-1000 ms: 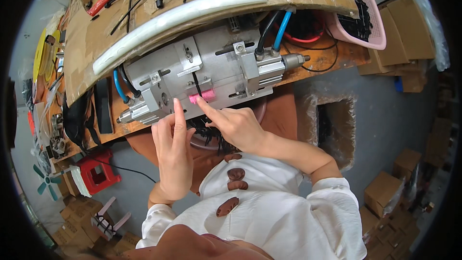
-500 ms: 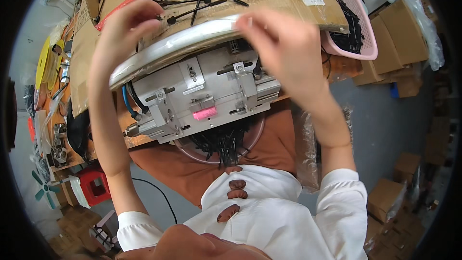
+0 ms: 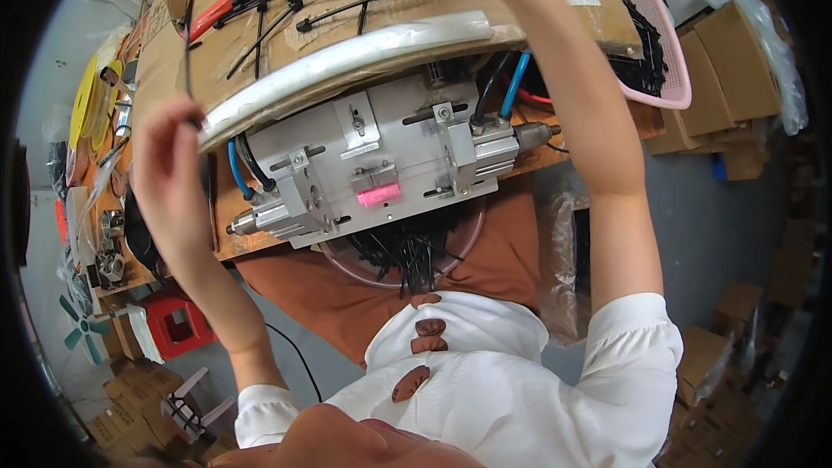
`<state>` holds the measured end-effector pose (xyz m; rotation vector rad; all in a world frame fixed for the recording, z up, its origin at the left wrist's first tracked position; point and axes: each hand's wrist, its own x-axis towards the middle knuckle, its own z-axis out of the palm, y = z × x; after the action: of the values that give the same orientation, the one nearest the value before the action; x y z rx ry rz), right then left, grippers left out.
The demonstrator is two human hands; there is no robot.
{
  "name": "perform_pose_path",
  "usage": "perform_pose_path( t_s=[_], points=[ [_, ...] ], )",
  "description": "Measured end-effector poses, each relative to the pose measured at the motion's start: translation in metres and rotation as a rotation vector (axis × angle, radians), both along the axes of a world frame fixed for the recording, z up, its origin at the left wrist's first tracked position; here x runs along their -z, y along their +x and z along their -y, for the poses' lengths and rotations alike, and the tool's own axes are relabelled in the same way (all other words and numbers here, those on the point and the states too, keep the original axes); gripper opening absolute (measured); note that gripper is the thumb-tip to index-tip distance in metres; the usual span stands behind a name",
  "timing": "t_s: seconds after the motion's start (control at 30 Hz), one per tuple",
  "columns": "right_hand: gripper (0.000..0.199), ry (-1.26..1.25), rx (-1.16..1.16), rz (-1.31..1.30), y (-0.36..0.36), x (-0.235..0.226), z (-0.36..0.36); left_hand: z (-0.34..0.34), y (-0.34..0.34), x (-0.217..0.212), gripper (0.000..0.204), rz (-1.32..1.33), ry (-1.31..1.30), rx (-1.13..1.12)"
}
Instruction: The person picks up black cable ties from a cardboard box, inserts each one into a pneumatic machine on a workbench to process it, and then places the finished items into a pink plastic container.
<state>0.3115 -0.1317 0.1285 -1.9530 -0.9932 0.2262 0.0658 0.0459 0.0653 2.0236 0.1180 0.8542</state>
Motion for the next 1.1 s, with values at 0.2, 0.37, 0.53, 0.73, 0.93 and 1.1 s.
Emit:
perform_pose_path(
  t_s=[0.2,0.37,0.53,0.73,0.93,1.1],
  points=[
    [0.026,0.422,0.014,-0.16,-0.027,0.013,0.065,0.126,-0.06,0.085,0.073,-0.385,0.361,-0.003],
    [0.023,0.718,0.099,-0.218,-0.06,0.032,0.071,0.152,-0.043,0.103,0.069,-0.468,0.483,-0.032],
    [0.028,0.654,-0.022,-0.164,-0.062,0.038,0.111,0.156,-0.037,0.104,0.07,-0.502,0.65,-0.085],
    [0.02,0.647,0.105,-0.06,-0.113,0.07,0.104,0.153,-0.038,0.098,0.07,-0.548,0.662,-0.052],
    [0.058,0.273,0.046,0.237,-0.178,0.139,0.11,0.122,-0.019,0.06,0.065,-0.39,0.6,0.088],
    [0.064,0.108,-0.042,0.348,-0.2,0.174,0.092,0.042,0.079,0.004,0.015,-0.016,0.755,-0.084]
  ],
)
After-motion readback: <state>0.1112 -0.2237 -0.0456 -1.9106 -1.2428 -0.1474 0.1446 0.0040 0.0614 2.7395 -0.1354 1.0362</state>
